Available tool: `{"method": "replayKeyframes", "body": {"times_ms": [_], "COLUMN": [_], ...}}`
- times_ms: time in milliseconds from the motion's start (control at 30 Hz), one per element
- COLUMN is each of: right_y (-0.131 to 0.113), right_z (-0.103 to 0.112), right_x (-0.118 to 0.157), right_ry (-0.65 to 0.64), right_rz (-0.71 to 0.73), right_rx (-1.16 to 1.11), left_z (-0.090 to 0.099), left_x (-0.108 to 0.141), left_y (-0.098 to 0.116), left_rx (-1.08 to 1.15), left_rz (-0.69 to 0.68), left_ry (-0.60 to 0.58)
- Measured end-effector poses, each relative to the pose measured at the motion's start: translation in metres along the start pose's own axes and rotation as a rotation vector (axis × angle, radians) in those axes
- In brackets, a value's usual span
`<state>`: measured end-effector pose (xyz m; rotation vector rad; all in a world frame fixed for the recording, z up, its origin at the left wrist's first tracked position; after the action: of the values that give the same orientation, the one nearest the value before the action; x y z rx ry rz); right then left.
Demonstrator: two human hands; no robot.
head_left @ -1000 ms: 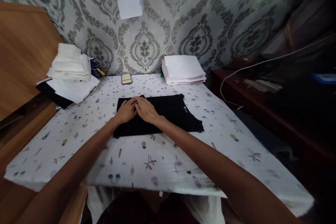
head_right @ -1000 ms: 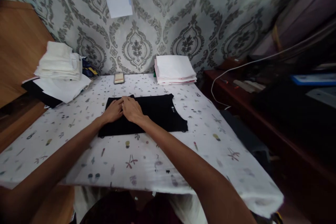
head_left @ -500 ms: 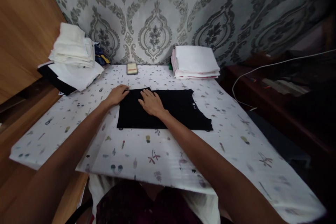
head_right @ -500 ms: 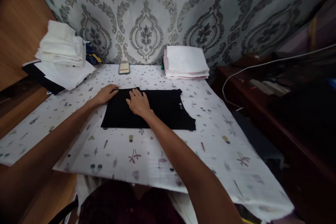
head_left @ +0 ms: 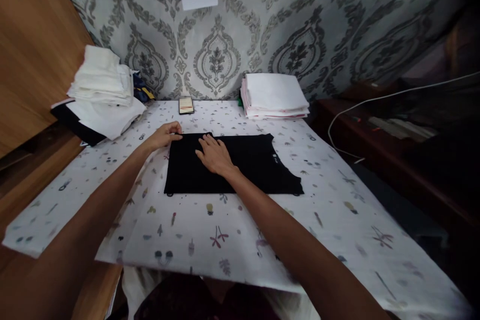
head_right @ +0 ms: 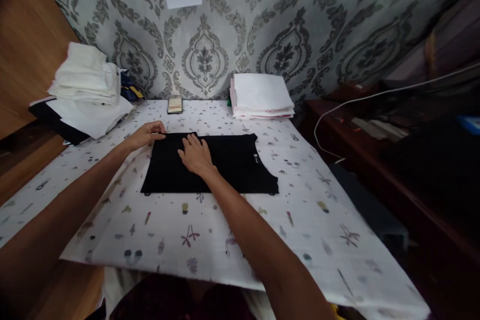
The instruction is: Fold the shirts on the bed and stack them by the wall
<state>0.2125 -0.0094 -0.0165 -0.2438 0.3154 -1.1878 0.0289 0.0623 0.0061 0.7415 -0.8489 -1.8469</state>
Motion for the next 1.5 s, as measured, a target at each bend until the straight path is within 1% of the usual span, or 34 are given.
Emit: {"method": "replayKeyframes", "body": {"times_ms": [100, 167, 300, 367, 433, 533, 600, 633, 667, 733, 800, 867, 933, 1000, 1033, 1100, 1200, 1267, 1333, 1400, 1500], "right_y": [0.0, 0.0, 0.0, 0.001, 0.001, 0.001, 0.001, 0.001, 0.001, 0.001, 0.002, 0.003, 0.001, -0.004, -0.009, -0.023, -0.047, -0.058, -0.062, -0.061, -0.056], "right_z": [0.001, 0.001, 0.002, 0.001, 0.0, -0.002, -0.003, -0.003, -0.003, -0.002, 0.0, 0.001, 0.003, 0.007, 0.01, 0.015, 0.015, 0.011, 0.005, -0.003, -0.015], "right_x": [0.0, 0.0, 0.0, 0.0, 0.0, -0.001, -0.001, -0.001, -0.001, -0.001, -0.001, -0.001, -0.001, 0.0, 0.0, 0.002, 0.001, -0.003, -0.01, -0.017, -0.024], "right_ry": [0.001, -0.003, -0.008, -0.008, -0.01, -0.009, -0.006, -0.005, -0.008, -0.017, -0.035, -0.064, -0.091, -0.076, -0.056, -0.036, -0.102, -0.148, -0.17, -0.191, -0.199], "right_rz": [0.001, 0.0, -0.004, -0.003, -0.002, -0.003, -0.004, -0.005, -0.005, 0.0, 0.005, 0.007, 0.004, 0.009, 0.021, 0.074, 0.175, 0.215, 0.22, 0.202, 0.189], "right_rx": [0.007, 0.006, -0.006, -0.002, 0.005, 0.005, -0.001, -0.004, -0.009, -0.019, -0.027, -0.039, -0.06, -0.071, -0.07, -0.065, -0.076, -0.09, -0.103, -0.106, -0.098], "left_z": [-0.002, -0.002, -0.002, -0.001, 0.0, 0.001, 0.003, 0.004, 0.003, -0.002, -0.014, -0.031, -0.047, -0.058, -0.061, -0.064, -0.066, -0.069, -0.071, -0.072, -0.071], "left_x": [-0.004, -0.006, -0.01, -0.012, -0.013, -0.007, 0.009, 0.02, 0.035, 0.073, 0.118, 0.163, 0.198, 0.218, 0.223, 0.225, 0.219, 0.215, 0.212, 0.211, 0.209], "left_y": [-0.006, -0.011, -0.019, -0.02, -0.018, -0.01, 0.002, 0.01, 0.02, 0.043, 0.064, 0.078, 0.082, 0.078, 0.075, 0.069, 0.066, 0.067, 0.068, 0.069, 0.066], "left_rx": [0.028, 0.018, -0.074, -0.189, -0.351, -0.613, -0.729, -0.753, -0.753, -0.699, -0.645, -0.639, -0.754, -0.889, -0.942, -1.009, -1.075, -1.111, -1.138, -1.151, -1.143], "left_rz": [0.062, 0.093, 0.082, 0.06, 0.031, -0.033, -0.064, -0.077, -0.09, -0.13, -0.185, -0.258, -0.288, -0.265, -0.241, -0.193, -0.152, -0.148, -0.143, -0.123, -0.069], "left_ry": [-0.056, -0.071, -0.06, -0.029, 0.004, 0.055, 0.109, 0.137, 0.156, 0.147, 0.065, -0.046, -0.125, -0.166, -0.172, -0.165, -0.158, -0.167, -0.171, -0.163, -0.114]}}
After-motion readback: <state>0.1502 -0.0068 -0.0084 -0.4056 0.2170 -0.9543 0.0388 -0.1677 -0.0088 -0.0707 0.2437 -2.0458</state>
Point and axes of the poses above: each hand's wrist, its own x-axis away from the middle knuckle, its own z-axis out of the back of the hand, y = z × x, the point moved 5 cm from there along -x, towards the middle knuckle, and after that the axes turned 2 degrees about -z, right-handed, at the moved point
